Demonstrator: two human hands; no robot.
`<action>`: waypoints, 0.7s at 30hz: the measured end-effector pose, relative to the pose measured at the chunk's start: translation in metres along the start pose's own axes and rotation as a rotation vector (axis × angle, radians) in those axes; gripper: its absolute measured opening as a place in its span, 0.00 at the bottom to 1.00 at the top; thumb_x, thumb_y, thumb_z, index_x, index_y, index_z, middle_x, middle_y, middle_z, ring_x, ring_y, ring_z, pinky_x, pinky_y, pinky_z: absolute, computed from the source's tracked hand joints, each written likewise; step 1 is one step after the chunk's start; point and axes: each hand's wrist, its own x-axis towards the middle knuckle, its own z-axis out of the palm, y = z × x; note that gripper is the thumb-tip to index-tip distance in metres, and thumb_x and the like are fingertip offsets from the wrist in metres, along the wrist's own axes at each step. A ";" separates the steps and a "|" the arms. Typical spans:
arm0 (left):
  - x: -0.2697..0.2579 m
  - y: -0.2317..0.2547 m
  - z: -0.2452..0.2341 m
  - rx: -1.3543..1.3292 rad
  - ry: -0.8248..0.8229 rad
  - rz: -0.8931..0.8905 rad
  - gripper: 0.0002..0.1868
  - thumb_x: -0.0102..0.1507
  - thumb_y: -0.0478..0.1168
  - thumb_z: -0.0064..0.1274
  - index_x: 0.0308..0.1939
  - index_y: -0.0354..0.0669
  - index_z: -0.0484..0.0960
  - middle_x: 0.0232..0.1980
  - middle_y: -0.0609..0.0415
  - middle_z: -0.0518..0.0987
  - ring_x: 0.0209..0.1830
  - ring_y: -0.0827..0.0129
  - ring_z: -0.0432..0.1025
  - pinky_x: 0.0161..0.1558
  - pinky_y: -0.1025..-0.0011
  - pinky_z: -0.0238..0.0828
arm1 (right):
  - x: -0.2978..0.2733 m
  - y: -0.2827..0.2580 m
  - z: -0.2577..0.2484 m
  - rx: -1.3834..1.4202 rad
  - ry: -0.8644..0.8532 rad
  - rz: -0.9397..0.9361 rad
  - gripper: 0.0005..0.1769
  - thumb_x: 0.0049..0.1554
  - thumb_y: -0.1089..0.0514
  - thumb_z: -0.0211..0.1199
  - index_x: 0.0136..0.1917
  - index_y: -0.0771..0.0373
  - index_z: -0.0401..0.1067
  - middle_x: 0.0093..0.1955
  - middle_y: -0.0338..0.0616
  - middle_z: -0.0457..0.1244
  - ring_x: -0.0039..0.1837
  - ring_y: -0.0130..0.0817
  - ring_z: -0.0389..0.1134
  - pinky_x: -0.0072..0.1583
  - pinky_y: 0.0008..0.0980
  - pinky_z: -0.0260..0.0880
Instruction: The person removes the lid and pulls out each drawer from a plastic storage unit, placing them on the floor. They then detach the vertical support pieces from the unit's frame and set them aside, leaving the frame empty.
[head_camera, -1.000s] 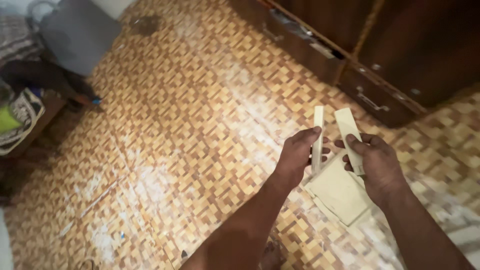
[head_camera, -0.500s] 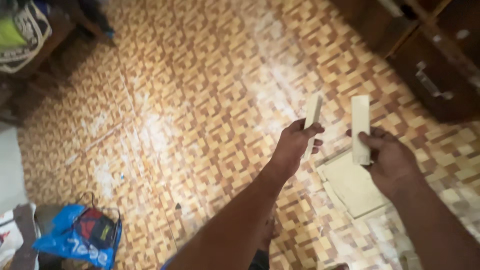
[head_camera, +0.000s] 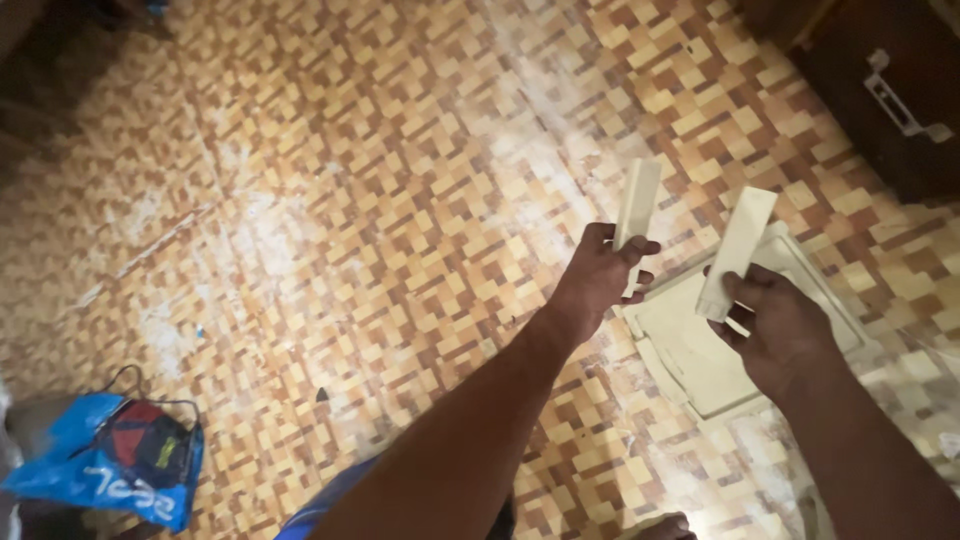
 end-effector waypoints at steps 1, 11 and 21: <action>0.006 -0.007 0.001 0.006 -0.008 0.013 0.23 0.69 0.45 0.49 0.63 0.41 0.63 0.54 0.51 0.81 0.40 0.66 0.73 0.39 0.62 0.75 | 0.005 0.005 -0.004 0.006 0.020 0.002 0.24 0.62 0.59 0.59 0.71 0.58 0.64 0.58 0.36 0.65 0.58 0.31 0.66 0.61 0.38 0.66; 0.042 -0.057 0.004 0.134 -0.039 -0.058 0.22 0.67 0.41 0.51 0.65 0.42 0.69 0.48 0.51 0.76 0.41 0.68 0.73 0.42 0.66 0.79 | 0.057 0.052 -0.049 0.012 0.142 0.018 0.23 0.59 0.61 0.62 0.68 0.58 0.67 0.54 0.35 0.66 0.53 0.29 0.67 0.58 0.33 0.68; 0.084 -0.128 -0.004 0.158 -0.049 -0.040 0.22 0.63 0.36 0.54 0.62 0.39 0.73 0.39 0.51 0.74 0.33 0.68 0.71 0.33 0.66 0.75 | 0.102 0.097 -0.063 -0.149 0.276 0.097 0.21 0.58 0.61 0.65 0.65 0.59 0.70 0.52 0.36 0.67 0.53 0.27 0.67 0.55 0.34 0.68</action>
